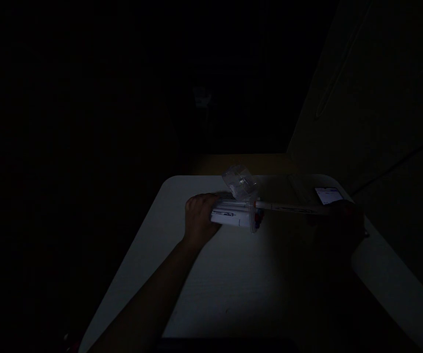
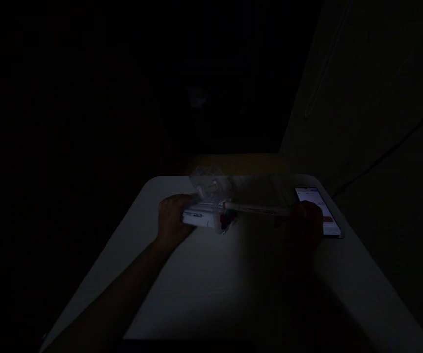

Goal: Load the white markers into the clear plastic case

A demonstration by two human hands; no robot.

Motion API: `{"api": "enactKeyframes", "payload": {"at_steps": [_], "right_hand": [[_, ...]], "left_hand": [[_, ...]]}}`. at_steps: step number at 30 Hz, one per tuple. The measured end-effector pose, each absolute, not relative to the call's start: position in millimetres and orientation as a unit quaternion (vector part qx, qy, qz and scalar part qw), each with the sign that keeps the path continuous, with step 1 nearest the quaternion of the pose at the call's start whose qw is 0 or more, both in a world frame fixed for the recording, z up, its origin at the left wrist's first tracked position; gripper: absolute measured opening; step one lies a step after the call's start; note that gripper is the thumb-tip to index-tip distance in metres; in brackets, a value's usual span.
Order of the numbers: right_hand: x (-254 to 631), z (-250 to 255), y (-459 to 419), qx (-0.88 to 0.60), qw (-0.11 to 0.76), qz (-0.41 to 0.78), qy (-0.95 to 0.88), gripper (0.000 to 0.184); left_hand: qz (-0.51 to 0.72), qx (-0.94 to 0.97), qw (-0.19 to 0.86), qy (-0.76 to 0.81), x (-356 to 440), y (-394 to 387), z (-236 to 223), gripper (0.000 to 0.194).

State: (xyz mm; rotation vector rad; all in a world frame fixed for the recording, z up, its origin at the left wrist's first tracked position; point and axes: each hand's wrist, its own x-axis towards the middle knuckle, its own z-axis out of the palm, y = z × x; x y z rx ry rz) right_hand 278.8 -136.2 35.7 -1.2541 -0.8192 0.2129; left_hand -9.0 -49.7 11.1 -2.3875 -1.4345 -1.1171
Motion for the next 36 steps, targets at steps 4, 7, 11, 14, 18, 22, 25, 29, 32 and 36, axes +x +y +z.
{"api": "enactKeyframes", "payload": {"at_steps": [4, 7, 11, 14, 18, 22, 25, 29, 32, 36], "right_hand": [[274, 41, -136, -0.579, 0.717, 0.064, -0.383, 0.035], [272, 42, -135, -0.586, 0.703, 0.046, -0.401, 0.04], [273, 39, -135, -0.595, 0.68, 0.051, -0.425, 0.043], [273, 40, -135, -0.608, 0.679, 0.032, -0.41, 0.046], [270, 44, -136, -0.598, 0.685, 0.047, -0.414, 0.046], [268, 48, -137, -0.618, 0.675, 0.052, -0.399, 0.046], [269, 48, -136, -0.617, 0.679, 0.074, -0.392, 0.045], [270, 44, -133, -0.618, 0.68, 0.066, -0.388, 0.044], [269, 39, -131, -0.621, 0.683, 0.071, -0.377, 0.048], [265, 34, -130, -0.603, 0.699, 0.095, -0.373, 0.05]], "left_hand": [[-0.38, -0.797, 0.076, -0.463, -9, -50, 11, 0.04], [-0.383, -0.794, 0.08, -0.465, -9, -50, 10, 0.04], [-0.374, -0.795, 0.076, -0.471, -8, -51, 11, 0.04], [-0.372, -0.799, 0.076, -0.467, -9, -51, 12, 0.04], [-0.373, -0.797, 0.078, -0.468, -9, -50, 11, 0.042], [-0.371, -0.799, 0.076, -0.467, -9, -50, 12, 0.043], [-0.371, -0.798, 0.074, -0.468, -8, -51, 12, 0.041], [-0.382, -0.798, 0.082, -0.459, -7, -51, 12, 0.042], [-0.374, -0.799, 0.081, -0.464, -7, -51, 13, 0.043], [-0.37, -0.798, 0.077, -0.47, -7, -52, 14, 0.041]]}}
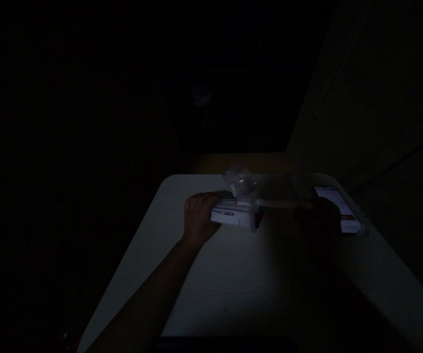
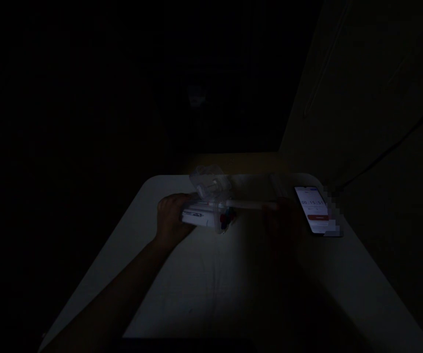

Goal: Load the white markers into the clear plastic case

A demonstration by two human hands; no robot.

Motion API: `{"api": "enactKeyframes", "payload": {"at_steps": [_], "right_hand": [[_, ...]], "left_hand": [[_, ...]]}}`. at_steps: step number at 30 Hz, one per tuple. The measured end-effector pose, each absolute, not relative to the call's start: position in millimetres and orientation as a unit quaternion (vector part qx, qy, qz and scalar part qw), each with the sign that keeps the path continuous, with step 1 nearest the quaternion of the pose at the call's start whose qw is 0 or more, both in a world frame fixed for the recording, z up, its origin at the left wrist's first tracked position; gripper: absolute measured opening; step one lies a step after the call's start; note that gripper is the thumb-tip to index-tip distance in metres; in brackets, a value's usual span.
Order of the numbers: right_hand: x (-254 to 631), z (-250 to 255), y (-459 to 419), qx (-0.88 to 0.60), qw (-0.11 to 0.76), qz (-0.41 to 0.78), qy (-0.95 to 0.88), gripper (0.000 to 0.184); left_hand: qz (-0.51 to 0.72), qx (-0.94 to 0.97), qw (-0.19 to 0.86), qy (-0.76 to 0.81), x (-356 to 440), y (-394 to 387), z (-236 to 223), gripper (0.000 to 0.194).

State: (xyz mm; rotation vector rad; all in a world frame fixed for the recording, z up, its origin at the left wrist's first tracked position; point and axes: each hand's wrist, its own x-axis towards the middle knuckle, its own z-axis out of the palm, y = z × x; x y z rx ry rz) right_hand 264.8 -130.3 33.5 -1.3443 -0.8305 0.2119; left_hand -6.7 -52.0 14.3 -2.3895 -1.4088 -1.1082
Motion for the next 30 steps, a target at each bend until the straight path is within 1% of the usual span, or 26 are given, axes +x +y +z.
{"api": "enactKeyframes", "payload": {"at_steps": [2, 4, 6, 9, 12, 16, 19, 22, 30], "right_hand": [[266, 30, -129, -0.594, 0.701, 0.086, -0.387, 0.047], [271, 27, -127, -0.599, 0.684, 0.053, -0.414, 0.043], [279, 24, -126, -0.625, 0.638, 0.026, -0.45, 0.039], [287, 21, -126, -0.646, 0.576, 0.037, -0.5, 0.038], [286, 20, -128, -0.628, 0.564, 0.048, -0.534, 0.038], [277, 20, -132, -0.614, 0.576, 0.046, -0.538, 0.036], [270, 21, -132, -0.611, 0.59, 0.062, -0.524, 0.04], [266, 24, -133, -0.616, 0.596, 0.084, -0.507, 0.05], [256, 39, -140, -0.638, 0.576, 0.082, -0.506, 0.062]], "left_hand": [[-0.372, -0.8, 0.079, -0.464, -7, -52, 15, 0.041], [-0.371, -0.802, 0.08, -0.461, -7, -52, 15, 0.042], [-0.37, -0.801, 0.078, -0.464, -7, -52, 15, 0.042], [-0.361, -0.801, 0.069, -0.472, -7, -52, 14, 0.042], [-0.36, -0.8, 0.064, -0.475, -8, -52, 14, 0.043], [-0.368, -0.795, 0.066, -0.477, -7, -52, 15, 0.04], [-0.37, -0.796, 0.069, -0.474, -6, -52, 15, 0.041], [-0.372, -0.795, 0.073, -0.473, -6, -52, 15, 0.043], [-0.373, -0.799, 0.078, -0.465, -8, -51, 13, 0.045]]}}
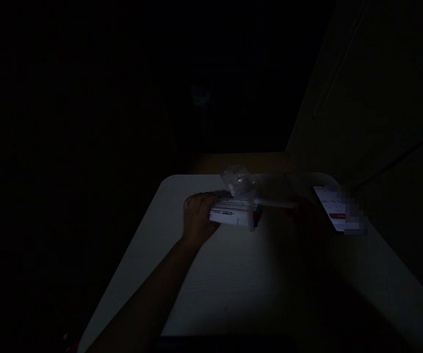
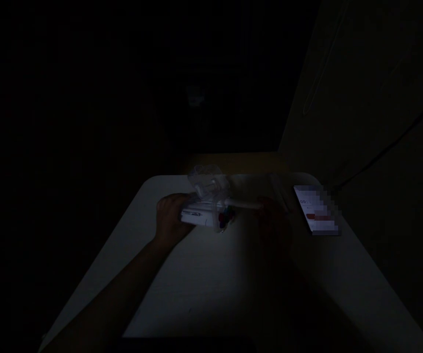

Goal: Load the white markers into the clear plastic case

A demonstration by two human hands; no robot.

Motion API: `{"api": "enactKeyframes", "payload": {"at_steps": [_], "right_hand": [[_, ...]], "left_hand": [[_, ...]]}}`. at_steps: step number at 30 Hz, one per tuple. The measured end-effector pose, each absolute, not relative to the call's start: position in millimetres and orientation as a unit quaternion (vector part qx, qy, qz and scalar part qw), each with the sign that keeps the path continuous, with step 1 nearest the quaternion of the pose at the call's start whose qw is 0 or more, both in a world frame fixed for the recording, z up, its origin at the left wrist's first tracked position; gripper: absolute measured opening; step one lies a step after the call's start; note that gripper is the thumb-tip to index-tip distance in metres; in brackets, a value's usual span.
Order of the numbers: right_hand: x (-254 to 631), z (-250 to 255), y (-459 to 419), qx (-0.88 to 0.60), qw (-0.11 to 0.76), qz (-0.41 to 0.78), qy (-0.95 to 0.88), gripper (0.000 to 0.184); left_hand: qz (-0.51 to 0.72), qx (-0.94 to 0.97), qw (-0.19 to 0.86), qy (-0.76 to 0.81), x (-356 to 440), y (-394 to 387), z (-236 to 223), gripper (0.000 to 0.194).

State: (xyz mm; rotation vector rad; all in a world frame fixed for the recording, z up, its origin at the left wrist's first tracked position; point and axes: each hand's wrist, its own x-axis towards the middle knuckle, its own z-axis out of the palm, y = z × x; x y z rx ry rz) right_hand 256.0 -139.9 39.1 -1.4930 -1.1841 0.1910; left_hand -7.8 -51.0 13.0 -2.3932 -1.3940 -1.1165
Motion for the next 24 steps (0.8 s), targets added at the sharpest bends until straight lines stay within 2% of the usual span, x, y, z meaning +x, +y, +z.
{"api": "enactKeyframes", "payload": {"at_steps": [3, 15, 24], "right_hand": [[253, 39, -139, -0.641, 0.568, 0.103, -0.505, 0.063], [250, 33, -137, -0.614, 0.527, 0.116, -0.576, 0.046], [249, 21, -133, -0.568, 0.51, 0.054, -0.644, 0.043]], "left_hand": [[-0.372, -0.801, 0.078, -0.462, -8, -51, 13, 0.044], [-0.386, -0.803, 0.104, -0.442, -8, -49, 11, 0.042], [-0.385, -0.801, 0.1, -0.447, -7, -51, 13, 0.041]]}}
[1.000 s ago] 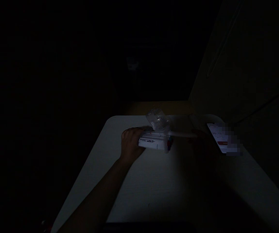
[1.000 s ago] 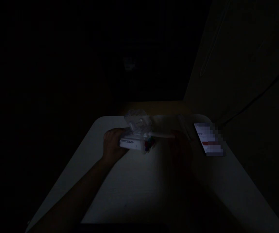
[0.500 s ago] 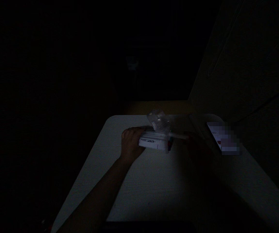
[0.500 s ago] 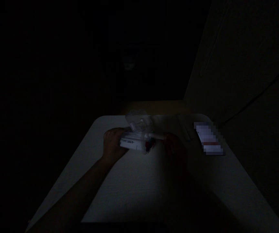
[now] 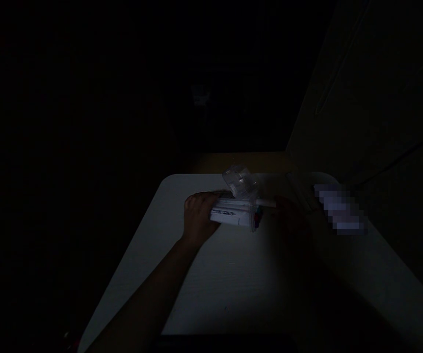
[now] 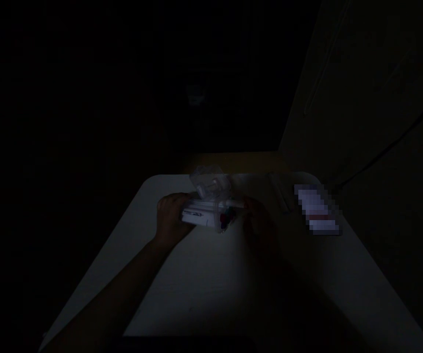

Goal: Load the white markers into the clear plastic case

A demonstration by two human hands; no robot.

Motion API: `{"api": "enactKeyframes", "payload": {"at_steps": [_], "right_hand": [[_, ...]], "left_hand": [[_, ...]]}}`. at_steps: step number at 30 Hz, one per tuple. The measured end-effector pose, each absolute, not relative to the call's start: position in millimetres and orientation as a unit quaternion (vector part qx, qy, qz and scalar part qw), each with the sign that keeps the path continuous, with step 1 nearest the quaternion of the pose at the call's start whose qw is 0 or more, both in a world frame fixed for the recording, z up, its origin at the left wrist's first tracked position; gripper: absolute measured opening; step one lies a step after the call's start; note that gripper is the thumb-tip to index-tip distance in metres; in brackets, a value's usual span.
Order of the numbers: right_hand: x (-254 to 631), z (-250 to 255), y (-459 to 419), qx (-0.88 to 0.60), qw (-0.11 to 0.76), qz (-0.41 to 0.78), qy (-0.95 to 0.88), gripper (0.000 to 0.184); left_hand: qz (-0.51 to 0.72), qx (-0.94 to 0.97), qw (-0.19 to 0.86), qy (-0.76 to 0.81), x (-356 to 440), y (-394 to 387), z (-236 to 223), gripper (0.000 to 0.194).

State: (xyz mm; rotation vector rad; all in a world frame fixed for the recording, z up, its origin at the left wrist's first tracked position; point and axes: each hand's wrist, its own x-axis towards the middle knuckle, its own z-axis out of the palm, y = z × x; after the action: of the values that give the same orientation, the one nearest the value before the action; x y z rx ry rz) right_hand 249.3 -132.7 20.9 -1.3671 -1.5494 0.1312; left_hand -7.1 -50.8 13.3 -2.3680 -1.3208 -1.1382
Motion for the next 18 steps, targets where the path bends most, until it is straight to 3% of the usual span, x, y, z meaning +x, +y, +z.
{"api": "enactKeyframes", "payload": {"at_steps": [18], "right_hand": [[254.0, 17.8, -131.3, -0.498, 0.43, 0.042, -0.752, 0.05]], "left_hand": [[-0.38, -0.801, 0.094, -0.453, -7.1, -50.9, 13.3, 0.041]]}}
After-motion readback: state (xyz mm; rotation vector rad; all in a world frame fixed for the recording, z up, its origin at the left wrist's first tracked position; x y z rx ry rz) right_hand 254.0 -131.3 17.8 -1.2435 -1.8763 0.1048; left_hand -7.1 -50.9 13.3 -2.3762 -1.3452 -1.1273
